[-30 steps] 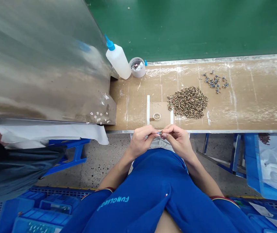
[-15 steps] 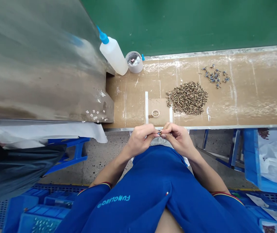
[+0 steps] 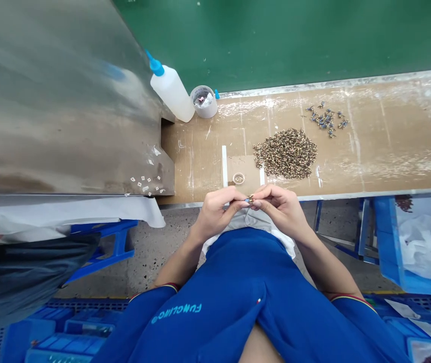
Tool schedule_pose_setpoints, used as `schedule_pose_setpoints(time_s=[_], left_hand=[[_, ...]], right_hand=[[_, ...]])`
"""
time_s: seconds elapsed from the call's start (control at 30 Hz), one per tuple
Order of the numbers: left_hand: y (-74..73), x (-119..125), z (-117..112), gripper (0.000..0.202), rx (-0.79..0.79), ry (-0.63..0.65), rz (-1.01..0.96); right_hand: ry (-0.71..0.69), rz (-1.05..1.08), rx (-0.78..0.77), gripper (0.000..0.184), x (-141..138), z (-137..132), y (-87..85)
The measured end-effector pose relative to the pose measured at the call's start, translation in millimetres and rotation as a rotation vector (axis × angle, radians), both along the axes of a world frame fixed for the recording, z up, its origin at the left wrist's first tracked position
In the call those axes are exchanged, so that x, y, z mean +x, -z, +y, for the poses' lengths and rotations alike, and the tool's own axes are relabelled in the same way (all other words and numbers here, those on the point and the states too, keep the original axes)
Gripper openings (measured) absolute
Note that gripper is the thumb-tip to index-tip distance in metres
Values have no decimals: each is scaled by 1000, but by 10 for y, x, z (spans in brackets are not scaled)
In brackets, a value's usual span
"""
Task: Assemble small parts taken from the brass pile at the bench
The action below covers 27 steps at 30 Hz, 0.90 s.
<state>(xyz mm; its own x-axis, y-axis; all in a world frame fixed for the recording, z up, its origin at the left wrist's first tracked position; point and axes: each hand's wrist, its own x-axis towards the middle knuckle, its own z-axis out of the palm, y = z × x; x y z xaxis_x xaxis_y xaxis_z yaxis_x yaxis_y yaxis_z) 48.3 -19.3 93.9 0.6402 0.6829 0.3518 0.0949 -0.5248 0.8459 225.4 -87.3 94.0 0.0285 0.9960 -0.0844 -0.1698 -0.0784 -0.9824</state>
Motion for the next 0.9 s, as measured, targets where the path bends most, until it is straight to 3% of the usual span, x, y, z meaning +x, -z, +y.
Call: schedule_pose_setpoints(time_s=[0.17,0.53,0.9], left_hand=[[-29,-5,-23,19,-34,-16,2],[-114,-114,-106,26,-181,-15,76],[-161,-191,-78,23,-82,-4,107]], right_hand=[[-23,-20,16,32,-3,16,12],[-52,-214,214,31,-92,-15,-41],[-86,-256,282,27,-157,8,-13]])
